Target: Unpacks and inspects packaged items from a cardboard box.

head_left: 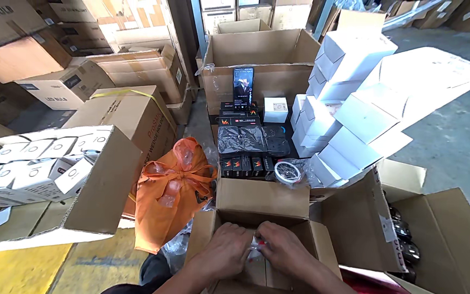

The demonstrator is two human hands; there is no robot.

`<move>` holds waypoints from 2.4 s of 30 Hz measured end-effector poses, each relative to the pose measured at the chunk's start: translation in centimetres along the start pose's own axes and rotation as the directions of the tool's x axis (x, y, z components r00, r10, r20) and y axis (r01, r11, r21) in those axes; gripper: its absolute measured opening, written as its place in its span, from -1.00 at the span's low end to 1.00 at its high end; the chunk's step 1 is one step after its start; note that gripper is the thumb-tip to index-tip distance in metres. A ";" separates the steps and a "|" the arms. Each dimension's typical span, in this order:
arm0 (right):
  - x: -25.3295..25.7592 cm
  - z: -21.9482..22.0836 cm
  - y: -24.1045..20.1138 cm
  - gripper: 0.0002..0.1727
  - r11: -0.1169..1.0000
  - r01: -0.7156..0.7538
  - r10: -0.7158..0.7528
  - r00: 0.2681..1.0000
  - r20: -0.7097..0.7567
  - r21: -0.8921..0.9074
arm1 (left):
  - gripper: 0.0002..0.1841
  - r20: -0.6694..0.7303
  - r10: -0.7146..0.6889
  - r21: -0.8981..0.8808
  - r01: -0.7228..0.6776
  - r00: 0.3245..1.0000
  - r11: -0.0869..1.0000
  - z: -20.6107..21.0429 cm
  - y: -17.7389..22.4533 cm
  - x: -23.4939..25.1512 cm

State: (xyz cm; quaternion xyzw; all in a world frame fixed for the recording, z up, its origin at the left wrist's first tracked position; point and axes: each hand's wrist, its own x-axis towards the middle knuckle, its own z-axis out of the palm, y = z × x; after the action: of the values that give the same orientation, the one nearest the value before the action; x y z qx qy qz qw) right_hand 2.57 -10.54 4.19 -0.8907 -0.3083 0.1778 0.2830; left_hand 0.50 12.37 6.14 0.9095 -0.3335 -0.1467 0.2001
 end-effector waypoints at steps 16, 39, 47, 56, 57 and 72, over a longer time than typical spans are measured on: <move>0.5 -3.5 0.8 -0.34 0.602 -0.167 0.445 0.882 -0.154 0.781 | -0.78 -0.262 -0.460 -0.749 0.122 0.848 0.651 -4.2 -2.5 0.4; 0.9 -3.6 0.3 -0.46 0.473 -0.224 0.493 0.869 -0.046 0.852 | -0.75 -0.009 -0.805 -0.971 -0.198 0.594 -0.136 -4.6 -5.0 6.4; 0.9 -3.6 0.3 -0.38 0.480 -0.231 0.457 0.889 -0.016 0.846 | -0.62 -0.024 -0.735 -0.951 -0.241 0.677 -0.191 -4.0 -4.5 7.0; 0.9 -3.4 0.0 -0.30 0.472 -0.249 0.416 0.909 0.035 0.846 | -0.52 -0.054 -0.602 -0.947 -0.231 0.797 -0.222 -4.1 -3.9 6.1; 0.9 -3.4 0.0 -0.29 0.476 -0.252 0.412 0.910 0.040 0.843 | -0.53 -0.039 -0.613 -0.946 -0.226 0.789 -0.231 -4.0 -3.9 6.1; 1.0 -3.1 0.2 -0.21 0.498 -0.259 0.366 0.928 0.070 0.828 | -0.54 0.007 -0.550 -0.925 -0.203 0.835 -0.321 -2.4 -3.0 6.8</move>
State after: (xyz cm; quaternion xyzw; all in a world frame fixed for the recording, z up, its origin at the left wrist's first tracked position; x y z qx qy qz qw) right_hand 4.87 -11.24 6.35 -0.7027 -0.0058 0.2979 0.6461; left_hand 8.08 10.58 6.00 0.4138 0.1346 -0.1612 0.8858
